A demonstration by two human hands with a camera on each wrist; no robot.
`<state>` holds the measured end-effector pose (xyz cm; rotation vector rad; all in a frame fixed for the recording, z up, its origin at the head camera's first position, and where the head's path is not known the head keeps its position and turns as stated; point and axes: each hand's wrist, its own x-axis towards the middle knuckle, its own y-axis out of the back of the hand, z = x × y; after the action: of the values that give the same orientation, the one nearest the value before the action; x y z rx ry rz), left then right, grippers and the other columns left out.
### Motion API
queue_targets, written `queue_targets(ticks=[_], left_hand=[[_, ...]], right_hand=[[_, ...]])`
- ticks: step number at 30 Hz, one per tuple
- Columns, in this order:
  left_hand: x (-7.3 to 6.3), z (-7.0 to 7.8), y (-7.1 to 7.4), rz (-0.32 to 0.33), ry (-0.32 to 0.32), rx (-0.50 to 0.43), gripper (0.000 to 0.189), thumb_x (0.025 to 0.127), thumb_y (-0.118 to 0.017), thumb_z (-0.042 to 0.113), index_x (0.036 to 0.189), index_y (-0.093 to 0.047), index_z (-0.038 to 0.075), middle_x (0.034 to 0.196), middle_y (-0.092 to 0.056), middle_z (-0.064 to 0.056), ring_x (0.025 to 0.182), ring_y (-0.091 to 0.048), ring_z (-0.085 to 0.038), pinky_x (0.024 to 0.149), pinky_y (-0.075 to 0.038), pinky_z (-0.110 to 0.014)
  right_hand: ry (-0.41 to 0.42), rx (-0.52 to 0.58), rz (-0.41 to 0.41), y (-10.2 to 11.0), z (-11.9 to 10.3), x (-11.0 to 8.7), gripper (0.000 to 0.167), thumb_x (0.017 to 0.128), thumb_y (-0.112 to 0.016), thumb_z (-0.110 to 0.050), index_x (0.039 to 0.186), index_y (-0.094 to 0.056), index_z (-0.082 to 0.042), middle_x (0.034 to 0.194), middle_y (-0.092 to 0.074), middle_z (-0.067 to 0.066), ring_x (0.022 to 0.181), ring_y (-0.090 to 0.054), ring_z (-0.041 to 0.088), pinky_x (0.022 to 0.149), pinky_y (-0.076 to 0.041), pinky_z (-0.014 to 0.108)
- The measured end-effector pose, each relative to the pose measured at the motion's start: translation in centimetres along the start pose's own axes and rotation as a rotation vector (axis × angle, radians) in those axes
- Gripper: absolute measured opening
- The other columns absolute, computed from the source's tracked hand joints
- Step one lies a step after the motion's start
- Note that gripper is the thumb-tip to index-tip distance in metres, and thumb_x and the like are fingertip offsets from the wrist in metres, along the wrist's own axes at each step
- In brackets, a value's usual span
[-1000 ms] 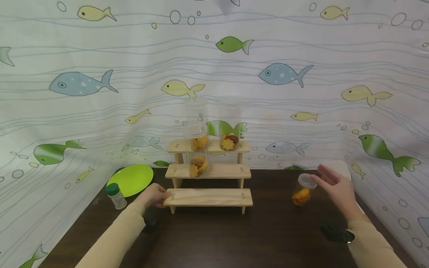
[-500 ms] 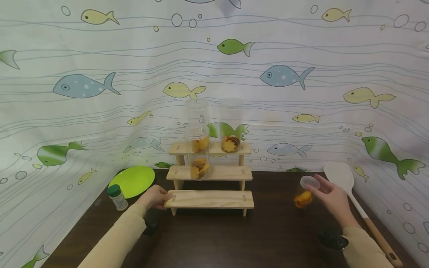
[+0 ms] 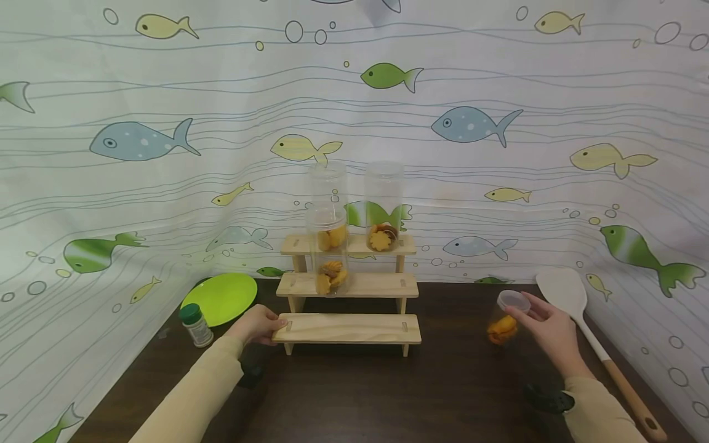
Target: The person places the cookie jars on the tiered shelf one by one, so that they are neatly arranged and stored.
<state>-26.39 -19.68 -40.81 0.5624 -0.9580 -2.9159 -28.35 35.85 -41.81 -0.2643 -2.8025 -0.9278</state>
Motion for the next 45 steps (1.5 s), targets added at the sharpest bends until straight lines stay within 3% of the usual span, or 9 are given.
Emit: queue_targets(ticks=[13,17,20,25,30,33,37,40,45], left_hand=[[0.2,0.0,0.0,0.0,0.012,-0.011,0.037,0.091,-0.064,0.011,0.113,-0.057,-0.018,0.087,-0.065,-0.021,0.072,-0.069,-0.025,0.066,-0.059,-0.037],[0.1,0.0,0.3,-0.006,0.008,-0.011,0.037,0.092,-0.063,0.01,0.113,-0.056,-0.019,0.088,-0.064,-0.023,0.073,-0.07,-0.027,0.067,-0.059,-0.038],[0.0,0.1,0.5,-0.006,0.01,-0.008,0.036,0.092,-0.063,0.01,0.113,-0.056,-0.019,0.089,-0.064,-0.023,0.074,-0.069,-0.027,0.067,-0.059,-0.038],[0.2,0.1,0.4,-0.004,0.01,-0.003,0.035,0.091,-0.063,0.01,0.112,-0.058,-0.018,0.088,-0.064,-0.022,0.073,-0.069,-0.026,0.067,-0.059,-0.037],[0.4,0.0,0.1,-0.002,0.015,-0.012,0.033,0.091,-0.064,0.01,0.109,-0.06,-0.017,0.085,-0.065,-0.02,0.072,-0.069,-0.025,0.067,-0.059,-0.037],[0.4,-0.1,0.2,-0.007,0.021,-0.03,0.032,0.091,-0.064,0.01,0.107,-0.061,-0.017,0.085,-0.066,-0.021,0.073,-0.07,-0.027,0.067,-0.059,-0.038],[0.4,-0.2,0.3,-0.036,0.02,-0.048,0.032,0.09,-0.065,0.01,0.107,-0.061,-0.017,0.085,-0.066,-0.021,0.074,-0.07,-0.027,0.065,-0.06,-0.037],[0.4,-0.2,0.3,-0.025,0.021,-0.044,0.032,0.09,-0.064,0.01,0.107,-0.061,-0.017,0.084,-0.066,-0.019,0.073,-0.069,-0.025,0.066,-0.059,-0.036],[0.2,-0.1,0.2,0.004,0.018,-0.031,0.031,0.091,-0.064,0.01,0.107,-0.061,-0.016,0.084,-0.065,-0.02,0.072,-0.069,-0.025,0.067,-0.059,-0.037]], right_hand=[[-0.008,0.012,-0.017,-0.3,-1.6,-0.2,0.073,0.089,-0.065,-0.04,0.141,-0.039,0.004,0.136,-0.041,0.036,0.087,-0.045,-0.023,0.063,-0.044,0.002],[0.011,-0.029,-0.021,-0.5,-2.8,0.1,0.072,0.089,-0.064,-0.042,0.141,-0.04,0.001,0.138,-0.041,0.032,0.109,-0.058,0.006,0.065,-0.042,0.001],[0.021,-0.034,-0.017,-0.6,-3.8,0.3,0.071,0.089,-0.064,-0.042,0.142,-0.041,-0.001,0.142,-0.038,0.03,0.119,-0.055,0.026,0.066,-0.04,0.0],[0.042,-0.02,0.0,-0.7,-5.6,0.5,0.07,0.089,-0.065,-0.042,0.142,-0.042,-0.003,0.142,-0.039,0.029,0.12,-0.054,0.028,0.067,-0.04,0.0],[0.086,-0.024,0.002,-1.2,-7.3,0.9,0.068,0.088,-0.065,-0.041,0.14,-0.044,-0.003,0.14,-0.041,0.029,0.12,-0.049,0.044,0.067,-0.04,0.0],[0.115,-0.009,-0.001,-1.7,-8.4,1.3,0.065,0.088,-0.066,-0.039,0.139,-0.047,-0.004,0.14,-0.043,0.028,0.12,-0.048,0.044,0.068,-0.041,0.001],[0.139,0.027,-0.016,-2.3,-9.8,1.5,0.062,0.088,-0.067,-0.037,0.138,-0.048,-0.004,0.14,-0.043,0.026,0.117,-0.057,0.022,0.071,-0.044,0.002],[0.155,0.043,-0.03,-2.7,-11.1,1.8,0.062,0.089,-0.067,-0.036,0.139,-0.048,-0.006,0.14,-0.044,0.026,0.115,-0.057,0.014,0.072,-0.044,0.003],[0.188,0.034,-0.052,-3.8,-13.1,2.4,0.062,0.089,-0.066,-0.038,0.14,-0.047,-0.008,0.139,-0.047,0.022,0.12,-0.052,0.035,0.074,-0.044,0.004]])
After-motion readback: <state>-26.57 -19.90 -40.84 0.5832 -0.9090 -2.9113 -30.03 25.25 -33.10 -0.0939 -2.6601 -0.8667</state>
